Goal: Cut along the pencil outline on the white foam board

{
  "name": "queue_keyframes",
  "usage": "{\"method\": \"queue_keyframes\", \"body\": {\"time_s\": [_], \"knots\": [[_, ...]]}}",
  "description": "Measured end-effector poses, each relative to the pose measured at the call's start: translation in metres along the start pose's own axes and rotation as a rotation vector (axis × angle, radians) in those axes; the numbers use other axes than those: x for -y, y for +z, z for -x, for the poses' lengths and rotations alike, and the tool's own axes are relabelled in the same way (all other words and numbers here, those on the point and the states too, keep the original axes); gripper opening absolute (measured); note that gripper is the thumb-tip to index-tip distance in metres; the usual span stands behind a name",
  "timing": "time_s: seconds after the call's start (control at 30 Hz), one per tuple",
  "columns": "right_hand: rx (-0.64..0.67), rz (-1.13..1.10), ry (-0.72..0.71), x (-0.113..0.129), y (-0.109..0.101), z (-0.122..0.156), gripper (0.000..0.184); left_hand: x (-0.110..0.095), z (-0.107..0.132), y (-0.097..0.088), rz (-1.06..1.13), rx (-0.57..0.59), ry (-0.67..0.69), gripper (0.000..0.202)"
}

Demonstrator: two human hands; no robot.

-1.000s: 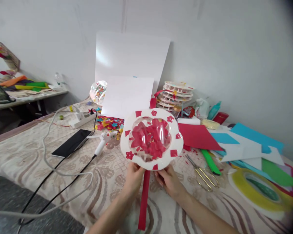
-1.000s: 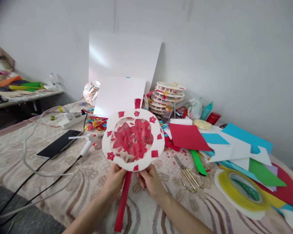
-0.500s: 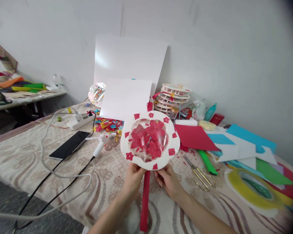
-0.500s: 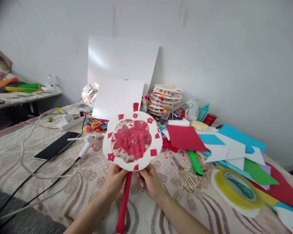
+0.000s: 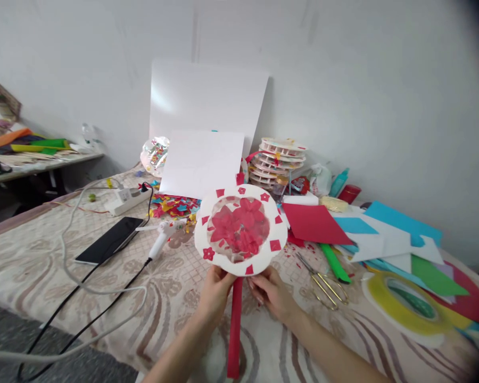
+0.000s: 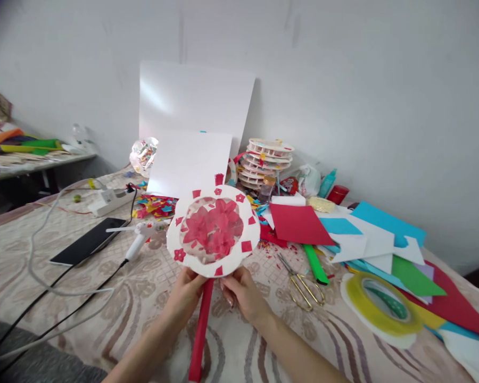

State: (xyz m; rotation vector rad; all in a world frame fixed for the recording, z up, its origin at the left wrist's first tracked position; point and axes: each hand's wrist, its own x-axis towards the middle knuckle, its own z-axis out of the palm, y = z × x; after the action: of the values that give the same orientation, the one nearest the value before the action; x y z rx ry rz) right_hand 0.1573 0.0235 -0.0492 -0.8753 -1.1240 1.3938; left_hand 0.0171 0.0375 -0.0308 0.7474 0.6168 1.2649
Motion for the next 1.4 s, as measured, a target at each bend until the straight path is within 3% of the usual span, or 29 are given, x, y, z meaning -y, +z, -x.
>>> {"method": "queue_keyframes", "body": {"time_s": [0.6, 0.7, 0.77, 0.8, 0.9, 1.0, 1.1, 1.4], "knots": [[0.037, 0.105, -0.001, 0.005, -0.004, 0.000, 0.043, 0.001, -0.001, -0.001, 0.019, 0.018, -0.010, 0.036], [0.138, 0.184, 0.057, 0.017, -0.017, -0.003, 0.035, 0.000, 0.000, -0.001, 0.050, -0.007, -0.034, 0.036], [0.131, 0.282, 0.068, 0.032, -0.035, -0.006, 0.037, 0.000, 0.000, -0.002, 0.058, -0.039, -0.059, 0.036], [0.045, 0.394, 0.028, 0.041, -0.045, -0.008, 0.038, 0.000, 0.000, -0.003, 0.056, -0.050, -0.068, 0.036], [-0.284, 0.461, -0.150, 0.071, -0.070, -0.012, 0.035, 0.001, 0.000, -0.003, 0.039, -0.054, -0.081, 0.039], [-0.507, 0.603, -0.401, 0.099, -0.077, -0.018, 0.036, 0.002, 0.000, -0.002, 0.023, -0.045, -0.075, 0.042], [-0.500, 0.913, -0.588, 0.120, -0.069, -0.026, 0.043, 0.002, 0.001, -0.001, -0.006, -0.030, -0.038, 0.038], [-0.455, 1.467, -0.722, 0.127, -0.050, -0.037, 0.054, 0.003, 0.002, -0.001, -0.137, 0.002, -0.024, 0.037]]}}
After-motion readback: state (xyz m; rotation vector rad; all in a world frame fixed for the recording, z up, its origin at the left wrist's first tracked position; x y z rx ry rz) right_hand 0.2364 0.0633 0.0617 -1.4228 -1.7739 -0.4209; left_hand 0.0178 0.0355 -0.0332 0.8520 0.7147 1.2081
